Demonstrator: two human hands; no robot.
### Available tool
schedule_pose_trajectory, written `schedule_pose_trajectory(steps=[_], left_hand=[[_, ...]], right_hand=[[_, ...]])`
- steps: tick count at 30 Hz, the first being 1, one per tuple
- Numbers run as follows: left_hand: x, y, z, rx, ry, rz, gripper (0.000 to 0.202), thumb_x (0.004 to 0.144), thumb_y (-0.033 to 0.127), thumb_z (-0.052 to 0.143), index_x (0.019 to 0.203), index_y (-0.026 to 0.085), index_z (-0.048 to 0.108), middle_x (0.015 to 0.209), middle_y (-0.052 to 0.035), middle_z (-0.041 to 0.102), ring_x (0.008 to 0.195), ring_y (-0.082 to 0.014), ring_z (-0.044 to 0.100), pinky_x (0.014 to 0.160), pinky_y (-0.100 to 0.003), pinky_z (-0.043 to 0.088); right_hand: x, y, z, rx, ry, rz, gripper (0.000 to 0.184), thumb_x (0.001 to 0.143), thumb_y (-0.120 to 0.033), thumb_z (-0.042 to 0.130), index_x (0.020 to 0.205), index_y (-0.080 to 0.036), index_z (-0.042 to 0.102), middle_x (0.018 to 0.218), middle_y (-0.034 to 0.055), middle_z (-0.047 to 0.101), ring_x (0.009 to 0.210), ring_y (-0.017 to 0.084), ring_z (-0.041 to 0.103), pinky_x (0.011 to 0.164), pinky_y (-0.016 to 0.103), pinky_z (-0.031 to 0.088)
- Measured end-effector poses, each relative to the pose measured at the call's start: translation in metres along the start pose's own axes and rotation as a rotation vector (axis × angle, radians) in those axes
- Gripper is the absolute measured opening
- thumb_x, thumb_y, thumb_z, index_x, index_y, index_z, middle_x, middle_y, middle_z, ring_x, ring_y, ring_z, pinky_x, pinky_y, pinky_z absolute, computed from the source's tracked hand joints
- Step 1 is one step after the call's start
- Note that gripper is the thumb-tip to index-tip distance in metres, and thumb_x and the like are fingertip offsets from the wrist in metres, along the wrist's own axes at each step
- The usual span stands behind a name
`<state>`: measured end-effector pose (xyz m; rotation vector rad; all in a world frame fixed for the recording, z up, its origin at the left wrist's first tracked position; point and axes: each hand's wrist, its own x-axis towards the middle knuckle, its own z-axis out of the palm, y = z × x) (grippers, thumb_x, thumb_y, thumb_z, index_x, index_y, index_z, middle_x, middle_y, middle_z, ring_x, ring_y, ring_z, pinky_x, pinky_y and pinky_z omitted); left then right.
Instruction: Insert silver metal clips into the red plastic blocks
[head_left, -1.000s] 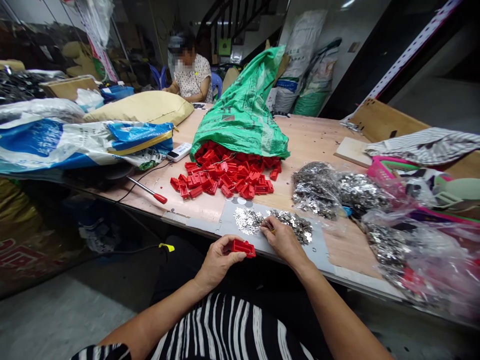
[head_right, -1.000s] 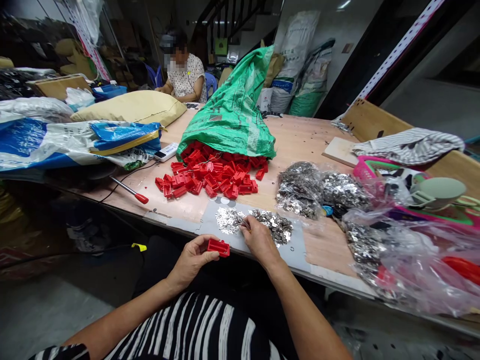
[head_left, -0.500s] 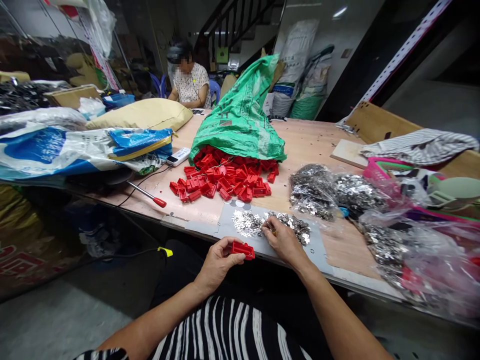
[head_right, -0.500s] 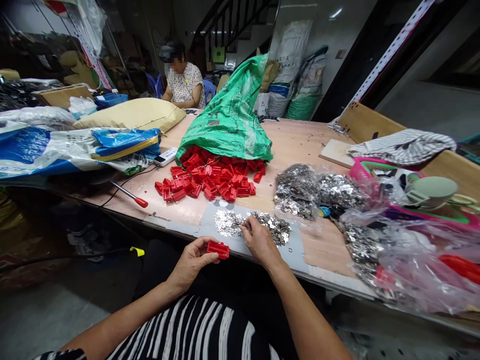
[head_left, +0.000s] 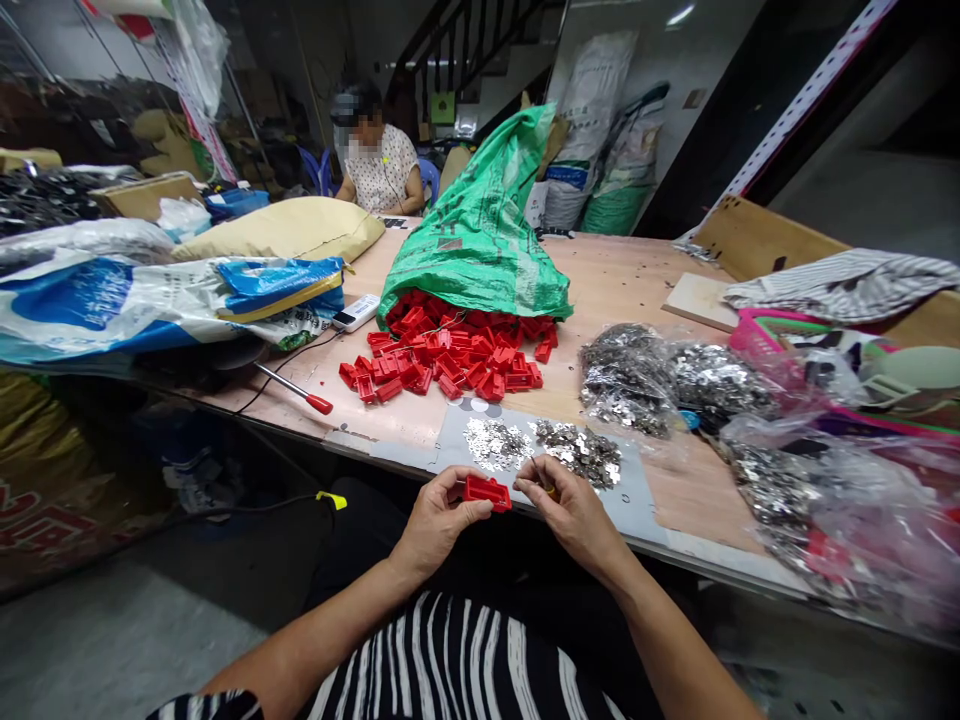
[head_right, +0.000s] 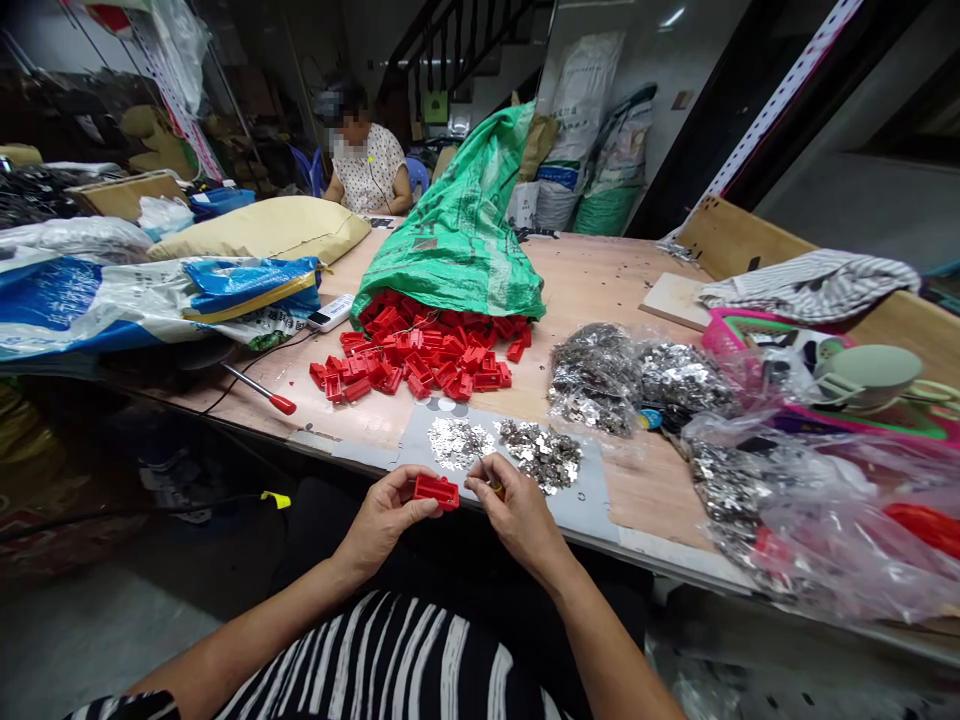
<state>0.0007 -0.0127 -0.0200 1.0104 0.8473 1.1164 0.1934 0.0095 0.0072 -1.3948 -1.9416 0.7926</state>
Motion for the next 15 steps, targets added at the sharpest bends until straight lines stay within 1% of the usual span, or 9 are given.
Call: schedule_pose_trajectory(steps=[3, 6, 8, 12, 15], left_hand=[[0.000, 0.007, 0.001, 0.047, -0.031, 0.038, 0.028, 0.078, 0.026, 0.070, 0.102, 0.014, 0.060, 0.098, -0.0072, 0.068, 0.093, -0.0192, 0.064, 0.090, -0.033, 0.047], [0.000, 0.012, 0.003, 0.048, -0.063, 0.053, 0.028, 0.079, 0.027, 0.069, 0.103, 0.015, 0.060, 0.098, -0.0064, 0.067, 0.093, -0.0187, 0.063, 0.090, -0.034, 0.047], [0.001, 0.013, 0.004, 0.031, -0.059, 0.050, 0.032, 0.079, 0.027, 0.068, 0.108, 0.016, 0.059, 0.100, -0.0058, 0.065, 0.093, -0.0181, 0.062, 0.089, -0.033, 0.048], [0.001, 0.015, 0.004, 0.045, -0.020, 0.043, 0.042, 0.080, 0.027, 0.066, 0.121, 0.019, 0.057, 0.105, -0.0053, 0.063, 0.095, -0.0167, 0.059, 0.089, -0.031, 0.048], [0.001, 0.017, 0.003, 0.085, -0.010, 0.045, 0.045, 0.080, 0.028, 0.066, 0.124, 0.020, 0.057, 0.107, -0.0050, 0.062, 0.096, -0.0162, 0.058, 0.089, -0.029, 0.047]], right_hand=[[-0.005, -0.006, -0.002, 0.010, -0.023, -0.017, 0.013, 0.089, -0.029, 0.050, 0.082, -0.021, 0.056, 0.067, -0.0027, 0.055, 0.058, 0.012, 0.046, 0.055, 0.023, 0.036], [-0.009, -0.010, -0.001, -0.006, -0.027, -0.040, 0.012, 0.089, -0.028, 0.050, 0.082, -0.021, 0.058, 0.067, -0.0025, 0.058, 0.058, 0.012, 0.048, 0.056, 0.023, 0.037], [-0.011, -0.010, 0.000, -0.013, -0.027, -0.054, 0.012, 0.089, -0.027, 0.051, 0.083, -0.021, 0.059, 0.068, -0.0023, 0.060, 0.058, 0.012, 0.050, 0.057, 0.023, 0.039], [-0.012, -0.009, 0.003, -0.011, 0.025, -0.081, 0.009, 0.090, -0.024, 0.051, 0.086, -0.022, 0.059, 0.075, -0.0008, 0.064, 0.062, 0.013, 0.056, 0.061, 0.024, 0.043], [-0.012, -0.010, 0.006, 0.007, 0.075, -0.135, 0.009, 0.090, -0.021, 0.051, 0.089, -0.022, 0.060, 0.082, 0.0013, 0.066, 0.070, 0.014, 0.060, 0.066, 0.024, 0.045]])
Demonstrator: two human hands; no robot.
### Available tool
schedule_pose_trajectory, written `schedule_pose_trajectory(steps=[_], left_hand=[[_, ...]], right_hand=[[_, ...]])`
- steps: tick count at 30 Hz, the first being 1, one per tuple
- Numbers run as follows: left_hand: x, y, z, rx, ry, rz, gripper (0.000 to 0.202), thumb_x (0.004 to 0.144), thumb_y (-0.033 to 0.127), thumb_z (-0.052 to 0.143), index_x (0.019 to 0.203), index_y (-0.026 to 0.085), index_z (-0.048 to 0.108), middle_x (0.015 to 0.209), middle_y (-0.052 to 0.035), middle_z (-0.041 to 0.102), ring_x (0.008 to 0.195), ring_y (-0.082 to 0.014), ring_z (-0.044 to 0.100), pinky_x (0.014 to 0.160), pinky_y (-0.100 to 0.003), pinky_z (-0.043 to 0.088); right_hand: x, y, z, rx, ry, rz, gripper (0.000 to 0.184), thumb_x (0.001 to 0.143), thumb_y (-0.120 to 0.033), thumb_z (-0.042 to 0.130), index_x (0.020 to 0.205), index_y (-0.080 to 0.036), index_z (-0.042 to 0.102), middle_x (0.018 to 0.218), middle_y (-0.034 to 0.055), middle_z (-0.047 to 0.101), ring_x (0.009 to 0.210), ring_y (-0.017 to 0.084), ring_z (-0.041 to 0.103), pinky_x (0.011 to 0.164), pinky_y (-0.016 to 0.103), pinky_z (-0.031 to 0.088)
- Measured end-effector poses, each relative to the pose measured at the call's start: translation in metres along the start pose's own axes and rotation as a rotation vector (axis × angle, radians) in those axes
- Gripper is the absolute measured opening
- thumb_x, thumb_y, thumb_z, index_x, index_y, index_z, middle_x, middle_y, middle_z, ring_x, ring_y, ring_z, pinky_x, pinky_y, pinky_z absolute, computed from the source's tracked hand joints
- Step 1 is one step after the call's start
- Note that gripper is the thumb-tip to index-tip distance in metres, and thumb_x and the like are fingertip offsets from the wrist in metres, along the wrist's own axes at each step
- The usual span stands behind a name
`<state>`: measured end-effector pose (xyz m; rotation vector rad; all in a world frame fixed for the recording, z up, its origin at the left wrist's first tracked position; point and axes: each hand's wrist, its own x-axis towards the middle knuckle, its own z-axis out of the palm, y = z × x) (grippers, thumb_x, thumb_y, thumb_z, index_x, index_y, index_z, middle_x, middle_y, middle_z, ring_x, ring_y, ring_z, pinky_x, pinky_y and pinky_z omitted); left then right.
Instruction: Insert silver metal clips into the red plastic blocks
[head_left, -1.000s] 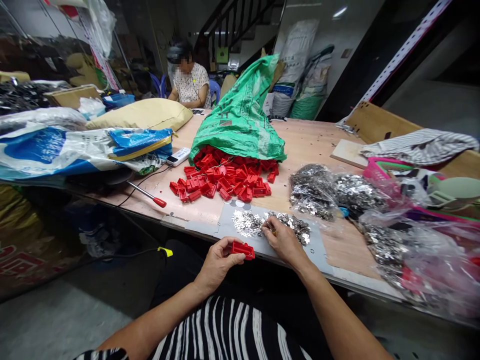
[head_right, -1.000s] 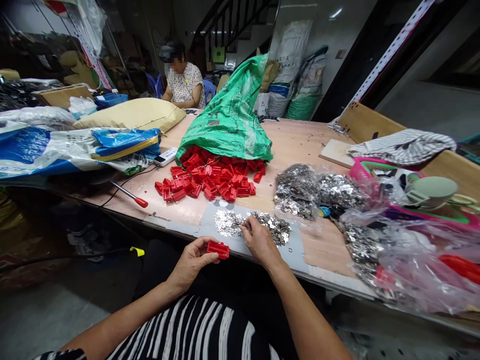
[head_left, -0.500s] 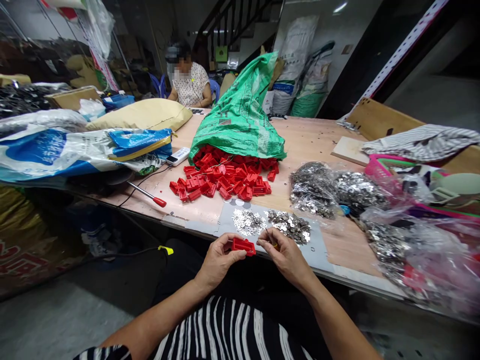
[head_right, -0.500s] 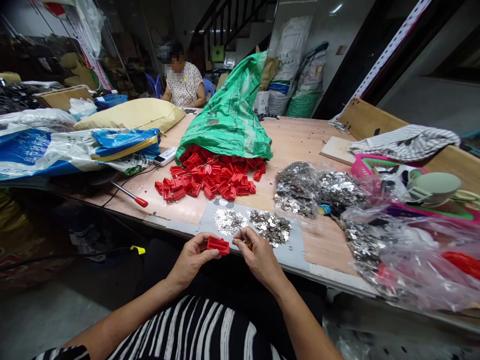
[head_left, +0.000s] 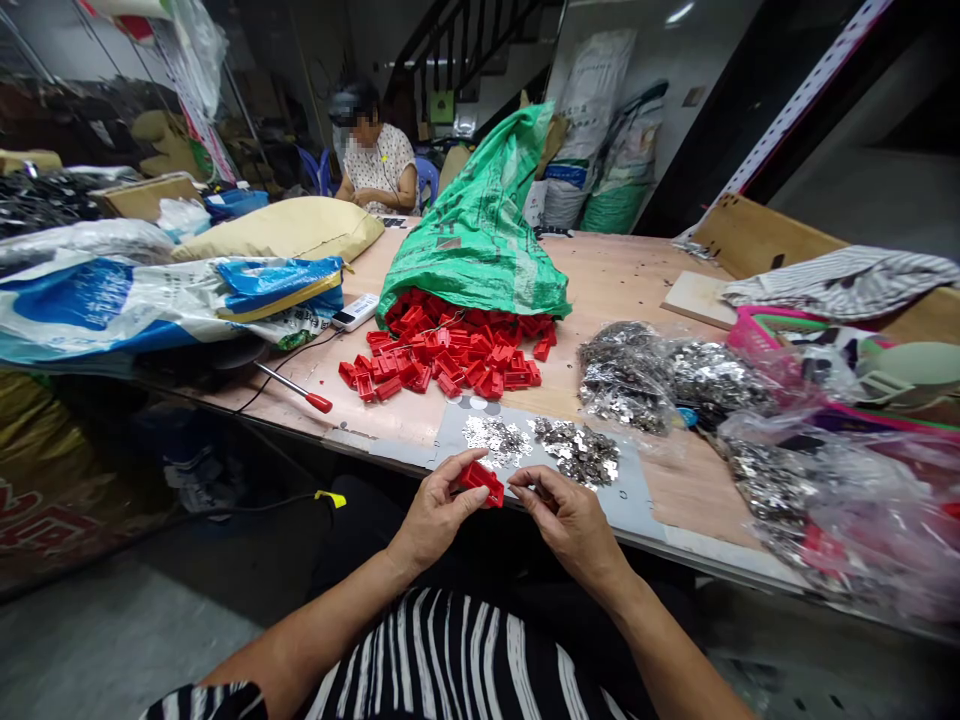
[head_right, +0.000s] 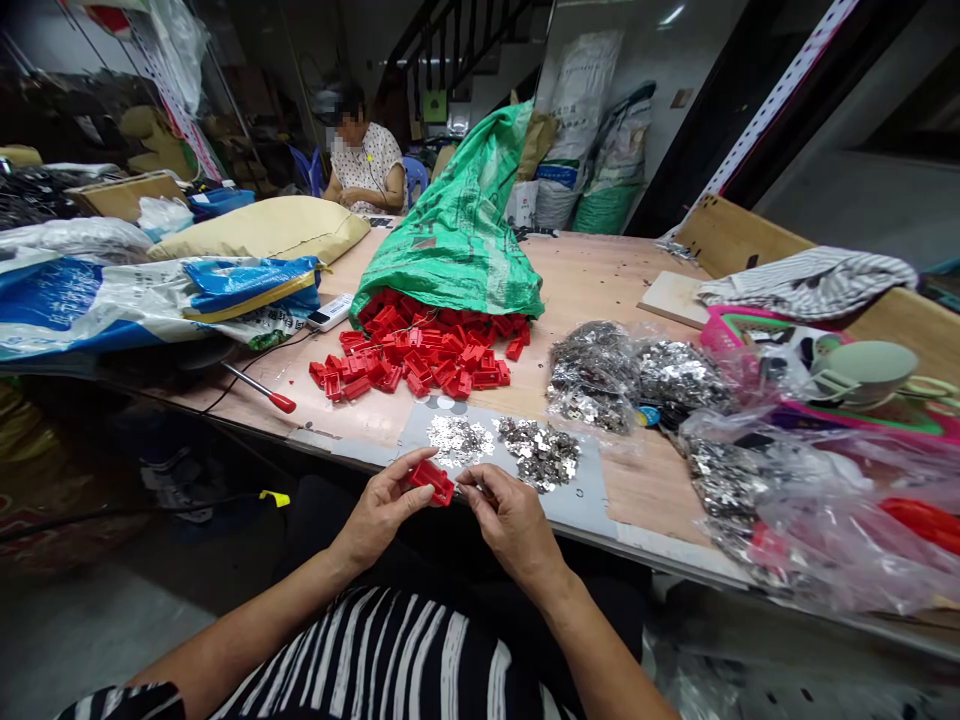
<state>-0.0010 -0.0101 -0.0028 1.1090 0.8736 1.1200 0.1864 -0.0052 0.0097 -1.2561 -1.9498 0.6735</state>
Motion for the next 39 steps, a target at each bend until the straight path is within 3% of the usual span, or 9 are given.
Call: schedule_pose_trajectory(steps=[6, 9, 14, 19, 22, 26, 31, 35, 39], left_hand=[[0.004, 0.001, 0.001, -0.121, -0.046, -0.032, 0.047, 0.080, 0.029, 0.066, 0.125, 0.020, 0.056, 0.094, -0.0042, 0.064, 0.083, -0.0139, 0.060, 0.079, -0.028, 0.050], [0.006, -0.001, 0.000, -0.168, -0.031, -0.046, 0.045, 0.080, 0.028, 0.066, 0.123, 0.021, 0.057, 0.099, -0.0050, 0.064, 0.080, -0.0136, 0.060, 0.076, -0.028, 0.050], [0.005, 0.000, -0.002, -0.052, -0.051, -0.011, 0.041, 0.081, 0.025, 0.064, 0.122, 0.022, 0.061, 0.116, -0.0069, 0.062, 0.101, -0.0194, 0.059, 0.090, -0.030, 0.046], [0.002, 0.003, -0.002, 0.052, -0.136, 0.019, 0.039, 0.081, 0.027, 0.064, 0.121, 0.025, 0.063, 0.124, -0.0063, 0.059, 0.117, -0.0244, 0.054, 0.100, -0.034, 0.042], [0.001, 0.000, -0.002, 0.037, -0.133, 0.015, 0.041, 0.081, 0.028, 0.065, 0.121, 0.025, 0.062, 0.122, -0.0065, 0.061, 0.114, -0.0239, 0.056, 0.099, -0.034, 0.043], [0.002, -0.005, -0.005, 0.059, -0.113, 0.018, 0.046, 0.080, 0.029, 0.067, 0.124, 0.024, 0.060, 0.121, -0.0071, 0.062, 0.109, -0.0224, 0.058, 0.097, -0.033, 0.045], [0.011, -0.011, -0.015, 0.295, -0.039, 0.160, 0.045, 0.079, 0.027, 0.068, 0.123, 0.024, 0.060, 0.116, -0.0073, 0.061, 0.103, -0.0206, 0.059, 0.094, -0.033, 0.046], [0.021, -0.016, -0.024, 0.437, 0.003, 0.252, 0.039, 0.076, 0.025, 0.070, 0.114, 0.024, 0.066, 0.110, -0.0069, 0.065, 0.104, -0.0221, 0.058, 0.097, -0.036, 0.043], [0.024, -0.015, -0.025, 0.383, 0.008, 0.175, 0.041, 0.073, 0.025, 0.073, 0.113, 0.024, 0.066, 0.112, -0.0067, 0.064, 0.105, -0.0228, 0.058, 0.097, -0.037, 0.044]], right_hand=[[0.002, -0.005, 0.000, 0.018, -0.024, -0.142, 0.012, 0.090, -0.018, 0.051, 0.088, -0.022, 0.062, 0.082, 0.0040, 0.066, 0.076, 0.016, 0.061, 0.069, 0.028, 0.049], [0.003, -0.006, -0.002, 0.027, -0.074, -0.185, 0.013, 0.091, -0.020, 0.051, 0.086, -0.022, 0.064, 0.079, 0.0042, 0.064, 0.074, 0.016, 0.060, 0.067, 0.028, 0.049], [0.005, -0.005, -0.004, 0.054, -0.165, -0.176, 0.016, 0.091, -0.019, 0.050, 0.085, -0.023, 0.065, 0.080, 0.0042, 0.064, 0.074, 0.016, 0.060, 0.068, 0.028, 0.048], [0.004, -0.002, -0.004, 0.135, -0.240, -0.049, 0.008, 0.086, -0.017, 0.058, 0.085, -0.023, 0.064, 0.084, 0.0008, 0.066, 0.076, 0.014, 0.061, 0.070, 0.024, 0.048], [0.000, 0.001, -0.003, 0.155, -0.229, 0.052, 0.004, 0.083, -0.020, 0.063, 0.085, -0.023, 0.060, 0.079, -0.0019, 0.064, 0.069, 0.013, 0.058, 0.064, 0.023, 0.046], [-0.004, 0.005, -0.005, 0.089, -0.189, 0.118, 0.011, 0.085, -0.027, 0.061, 0.094, -0.023, 0.057, 0.075, -0.0023, 0.060, 0.060, 0.012, 0.052, 0.059, 0.024, 0.044], [-0.004, 0.012, -0.004, -0.016, -0.113, -0.004, 0.027, 0.095, -0.026, 0.042, 0.117, -0.025, 0.058, 0.100, 0.0070, 0.059, 0.090, 0.019, 0.057, 0.082, 0.034, 0.048], [0.000, 0.019, 0.007, -0.103, -0.097, -0.041, 0.027, 0.093, -0.022, 0.045, 0.114, -0.025, 0.062, 0.086, 0.0057, 0.055, 0.081, 0.019, 0.056, 0.075, 0.034, 0.050], [0.006, 0.018, 0.016, -0.064, -0.065, -0.089, 0.025, 0.089, -0.017, 0.050, 0.110, -0.024, 0.060, 0.088, 0.0059, 0.059, 0.081, 0.020, 0.058, 0.074, 0.035, 0.051]])
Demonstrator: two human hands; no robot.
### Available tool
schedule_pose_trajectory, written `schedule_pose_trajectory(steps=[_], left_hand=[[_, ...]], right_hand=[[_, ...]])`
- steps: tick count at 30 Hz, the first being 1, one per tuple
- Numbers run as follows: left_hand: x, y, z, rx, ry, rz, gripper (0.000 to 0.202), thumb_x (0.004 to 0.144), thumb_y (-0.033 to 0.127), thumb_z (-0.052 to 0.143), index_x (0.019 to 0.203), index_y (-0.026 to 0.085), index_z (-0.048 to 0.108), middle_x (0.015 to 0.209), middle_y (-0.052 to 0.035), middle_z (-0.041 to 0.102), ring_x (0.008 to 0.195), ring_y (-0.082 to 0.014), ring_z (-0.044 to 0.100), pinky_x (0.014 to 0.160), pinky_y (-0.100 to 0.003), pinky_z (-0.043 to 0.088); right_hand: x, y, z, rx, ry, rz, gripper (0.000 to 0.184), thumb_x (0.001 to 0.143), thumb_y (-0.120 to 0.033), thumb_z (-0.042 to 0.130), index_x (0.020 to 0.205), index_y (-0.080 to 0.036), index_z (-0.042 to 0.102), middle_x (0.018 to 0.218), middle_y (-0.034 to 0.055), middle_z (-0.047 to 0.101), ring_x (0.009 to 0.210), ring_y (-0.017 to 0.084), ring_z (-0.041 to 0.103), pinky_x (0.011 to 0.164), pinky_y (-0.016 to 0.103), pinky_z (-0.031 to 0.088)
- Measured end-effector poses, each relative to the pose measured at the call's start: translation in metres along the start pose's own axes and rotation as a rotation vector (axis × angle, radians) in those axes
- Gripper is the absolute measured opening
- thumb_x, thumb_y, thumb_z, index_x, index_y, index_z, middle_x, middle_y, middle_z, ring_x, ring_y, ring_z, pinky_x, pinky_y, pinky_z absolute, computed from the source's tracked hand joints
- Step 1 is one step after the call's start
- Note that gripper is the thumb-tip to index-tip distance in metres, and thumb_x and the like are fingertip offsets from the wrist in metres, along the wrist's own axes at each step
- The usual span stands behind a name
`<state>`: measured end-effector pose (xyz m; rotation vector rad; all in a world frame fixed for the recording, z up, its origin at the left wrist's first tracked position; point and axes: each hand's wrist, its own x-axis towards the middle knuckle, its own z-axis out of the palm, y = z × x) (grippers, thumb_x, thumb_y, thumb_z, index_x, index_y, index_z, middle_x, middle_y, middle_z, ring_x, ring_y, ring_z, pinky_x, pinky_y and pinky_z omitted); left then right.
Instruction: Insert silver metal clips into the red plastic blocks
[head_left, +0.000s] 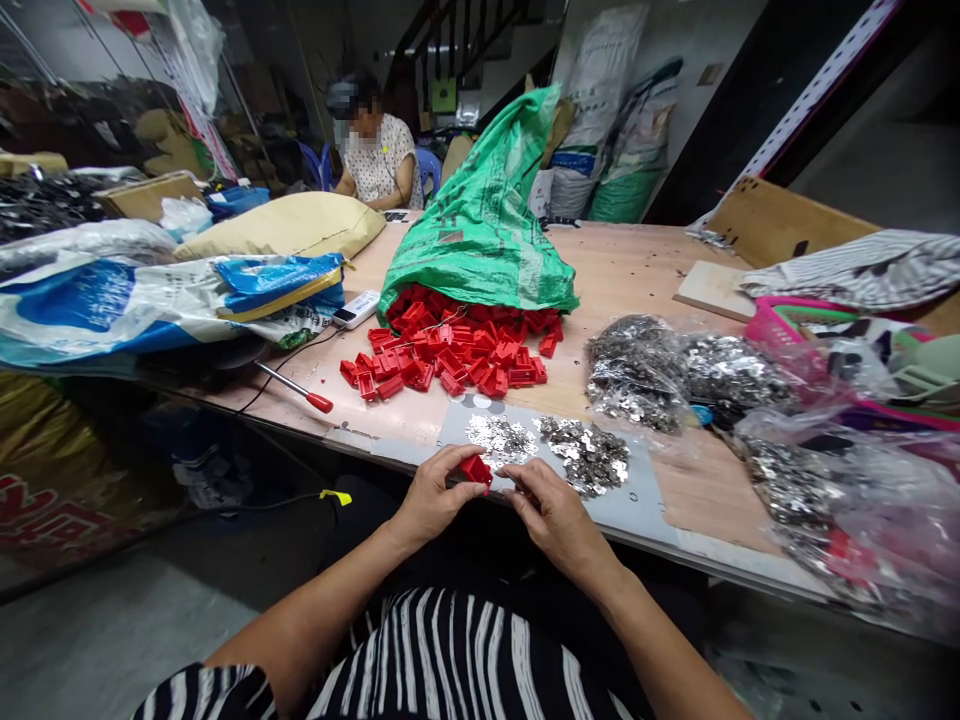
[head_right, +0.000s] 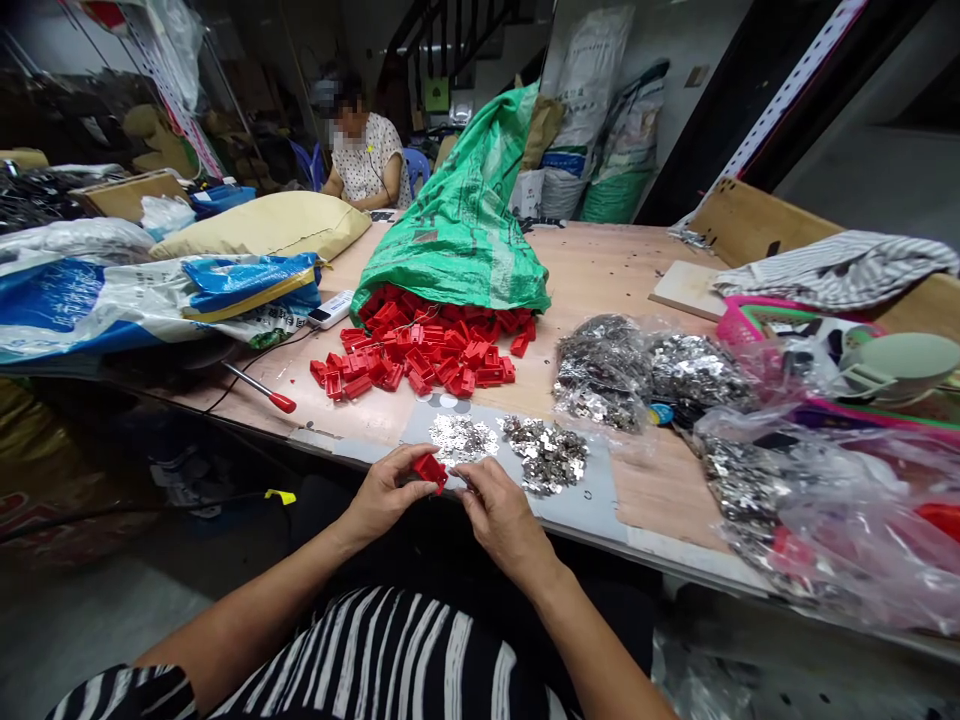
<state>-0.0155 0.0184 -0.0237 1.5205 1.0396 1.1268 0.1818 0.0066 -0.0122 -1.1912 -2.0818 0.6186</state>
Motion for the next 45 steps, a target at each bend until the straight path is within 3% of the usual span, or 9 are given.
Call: schedule_pose_trajectory(steps=[3, 9, 15, 30, 45], left_hand=[[0.000, 0.007, 0.002, -0.182, -0.030, -0.120, 0.045, 0.073, 0.026, 0.072, 0.118, 0.023, 0.064, 0.115, -0.0072, 0.062, 0.102, -0.0220, 0.059, 0.091, -0.035, 0.048], [-0.001, 0.018, 0.004, -0.521, -0.115, -0.296, 0.054, 0.075, 0.028, 0.072, 0.126, 0.019, 0.057, 0.086, -0.0033, 0.065, 0.069, -0.0116, 0.060, 0.070, -0.027, 0.051], [-0.001, 0.022, 0.005, -0.672, -0.095, -0.399, 0.053, 0.070, 0.029, 0.076, 0.119, 0.020, 0.061, 0.088, -0.0041, 0.063, 0.073, -0.0132, 0.060, 0.068, -0.028, 0.052], [-0.004, 0.025, 0.004, -0.694, -0.134, -0.381, 0.052, 0.070, 0.028, 0.076, 0.120, 0.020, 0.062, 0.089, -0.0044, 0.063, 0.073, -0.0131, 0.060, 0.069, -0.028, 0.051], [-0.004, 0.024, 0.006, -0.712, -0.130, -0.380, 0.050, 0.073, 0.024, 0.074, 0.120, 0.019, 0.061, 0.090, -0.0045, 0.062, 0.073, -0.0127, 0.060, 0.067, -0.027, 0.052]], right_hand=[[0.004, -0.005, 0.002, 0.067, -0.030, -0.059, 0.023, 0.089, -0.014, 0.050, 0.108, -0.025, 0.060, 0.095, 0.0064, 0.063, 0.088, 0.020, 0.060, 0.078, 0.035, 0.051], [0.008, -0.013, -0.002, 0.137, -0.076, -0.090, 0.016, 0.091, -0.017, 0.050, 0.097, -0.024, 0.063, 0.089, 0.0052, 0.067, 0.082, 0.018, 0.062, 0.075, 0.032, 0.052], [0.003, -0.015, -0.004, 0.185, -0.057, -0.035, 0.010, 0.091, -0.022, 0.053, 0.092, -0.023, 0.063, 0.085, 0.0041, 0.067, 0.077, 0.017, 0.063, 0.072, 0.029, 0.051], [0.002, -0.012, -0.006, 0.269, -0.066, -0.022, 0.009, 0.090, -0.023, 0.055, 0.089, -0.023, 0.063, 0.083, 0.0026, 0.066, 0.075, 0.016, 0.062, 0.070, 0.028, 0.049], [-0.002, -0.013, -0.007, 0.191, 0.012, -0.204, 0.015, 0.091, -0.012, 0.050, 0.095, -0.023, 0.060, 0.086, 0.0038, 0.065, 0.079, 0.015, 0.061, 0.072, 0.027, 0.050]])
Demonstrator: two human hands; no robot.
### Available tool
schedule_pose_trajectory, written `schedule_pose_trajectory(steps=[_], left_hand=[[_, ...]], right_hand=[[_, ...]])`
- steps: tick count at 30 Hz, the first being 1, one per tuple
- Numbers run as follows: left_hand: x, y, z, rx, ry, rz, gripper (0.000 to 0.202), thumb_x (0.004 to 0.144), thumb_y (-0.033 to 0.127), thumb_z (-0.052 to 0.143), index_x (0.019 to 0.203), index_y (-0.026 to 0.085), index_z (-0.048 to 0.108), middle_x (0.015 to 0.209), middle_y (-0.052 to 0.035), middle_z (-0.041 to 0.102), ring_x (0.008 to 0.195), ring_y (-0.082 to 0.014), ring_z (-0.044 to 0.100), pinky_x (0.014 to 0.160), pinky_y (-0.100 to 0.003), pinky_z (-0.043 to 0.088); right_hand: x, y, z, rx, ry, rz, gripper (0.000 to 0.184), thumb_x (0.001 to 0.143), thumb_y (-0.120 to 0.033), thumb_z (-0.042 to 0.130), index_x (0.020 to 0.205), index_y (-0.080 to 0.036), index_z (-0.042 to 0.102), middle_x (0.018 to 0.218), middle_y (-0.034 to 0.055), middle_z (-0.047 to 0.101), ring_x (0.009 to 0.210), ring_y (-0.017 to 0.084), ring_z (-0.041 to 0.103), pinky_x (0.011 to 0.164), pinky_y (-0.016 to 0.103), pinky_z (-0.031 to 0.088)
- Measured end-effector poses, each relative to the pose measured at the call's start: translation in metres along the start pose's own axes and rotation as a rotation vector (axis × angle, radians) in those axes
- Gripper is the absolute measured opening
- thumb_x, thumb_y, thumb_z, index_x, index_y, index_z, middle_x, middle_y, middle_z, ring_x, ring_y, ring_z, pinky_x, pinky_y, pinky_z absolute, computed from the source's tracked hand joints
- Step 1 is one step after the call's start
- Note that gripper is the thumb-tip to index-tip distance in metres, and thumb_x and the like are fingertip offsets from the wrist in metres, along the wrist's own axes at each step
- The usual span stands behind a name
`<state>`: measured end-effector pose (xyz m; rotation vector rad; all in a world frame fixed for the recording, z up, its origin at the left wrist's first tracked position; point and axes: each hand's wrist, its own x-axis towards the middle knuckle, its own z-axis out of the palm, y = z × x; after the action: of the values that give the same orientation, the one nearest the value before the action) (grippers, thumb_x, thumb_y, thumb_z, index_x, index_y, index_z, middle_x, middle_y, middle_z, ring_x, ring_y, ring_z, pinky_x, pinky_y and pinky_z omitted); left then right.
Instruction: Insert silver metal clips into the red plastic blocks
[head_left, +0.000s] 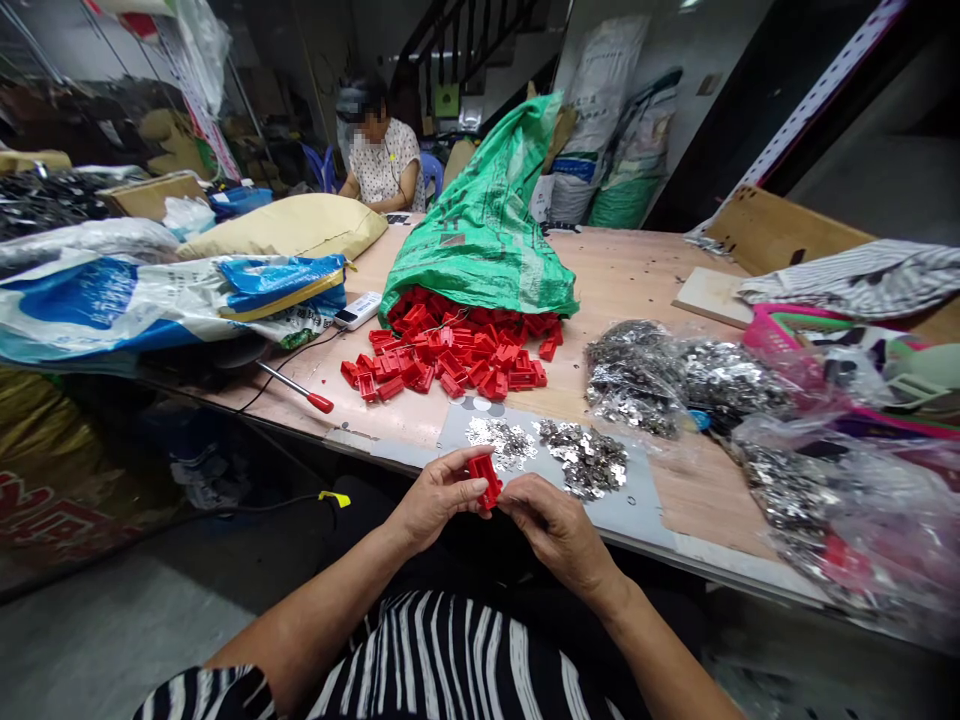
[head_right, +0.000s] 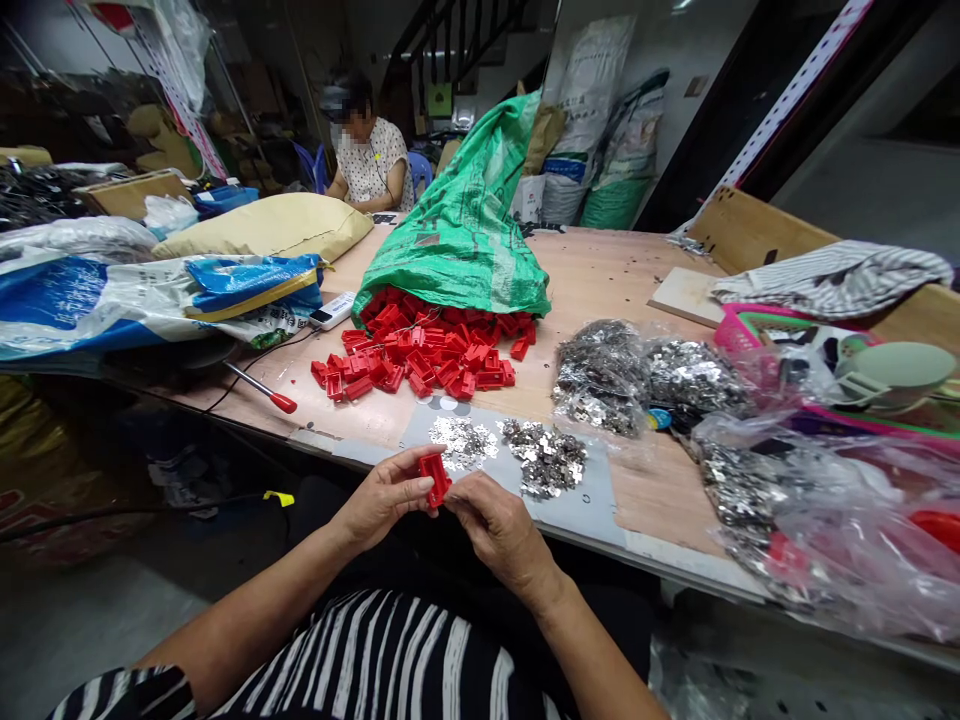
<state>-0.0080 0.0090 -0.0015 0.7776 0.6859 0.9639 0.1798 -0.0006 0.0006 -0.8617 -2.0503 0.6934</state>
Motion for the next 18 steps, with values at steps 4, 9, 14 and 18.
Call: schedule_pose_trajectory(steps=[4, 9, 14, 18], left_hand=[[-0.0008, 0.0005, 0.0001, 0.031, -0.002, -0.002, 0.052, 0.072, 0.025, 0.075, 0.122, 0.018, 0.060, 0.088, -0.0048, 0.063, 0.071, -0.0123, 0.060, 0.067, -0.027, 0.052], [-0.0008, 0.0003, 0.0001, 0.011, 0.003, -0.002, 0.051, 0.072, 0.024, 0.075, 0.121, 0.018, 0.061, 0.089, -0.0045, 0.063, 0.072, -0.0127, 0.060, 0.066, -0.027, 0.052], [-0.0001, -0.0019, -0.0004, 0.019, 0.003, -0.009, 0.050, 0.072, 0.024, 0.075, 0.120, 0.019, 0.062, 0.090, -0.0044, 0.062, 0.071, -0.0119, 0.060, 0.066, -0.027, 0.052], [-0.0008, -0.0036, -0.0004, 0.057, -0.018, 0.001, 0.052, 0.073, 0.025, 0.074, 0.122, 0.018, 0.060, 0.087, -0.0041, 0.063, 0.068, -0.0112, 0.059, 0.067, -0.027, 0.051]], right_hand=[[0.0004, -0.0028, -0.0001, -0.025, 0.007, 0.019, 0.013, 0.090, -0.012, 0.052, 0.094, -0.022, 0.060, 0.084, 0.0037, 0.065, 0.078, 0.015, 0.061, 0.070, 0.027, 0.051], [-0.0008, -0.0034, -0.0003, -0.044, 0.010, 0.005, 0.013, 0.091, -0.014, 0.050, 0.095, -0.022, 0.059, 0.084, 0.0043, 0.065, 0.078, 0.016, 0.061, 0.070, 0.028, 0.051], [-0.0029, 0.0022, -0.0010, -0.079, -0.032, -0.044, 0.018, 0.092, -0.012, 0.048, 0.099, -0.024, 0.060, 0.087, 0.0048, 0.064, 0.081, 0.016, 0.061, 0.072, 0.029, 0.051], [-0.0050, 0.0046, -0.0013, -0.035, -0.062, 0.016, 0.016, 0.092, -0.015, 0.051, 0.100, -0.025, 0.060, 0.090, 0.0039, 0.064, 0.083, 0.016, 0.061, 0.074, 0.028, 0.050]])
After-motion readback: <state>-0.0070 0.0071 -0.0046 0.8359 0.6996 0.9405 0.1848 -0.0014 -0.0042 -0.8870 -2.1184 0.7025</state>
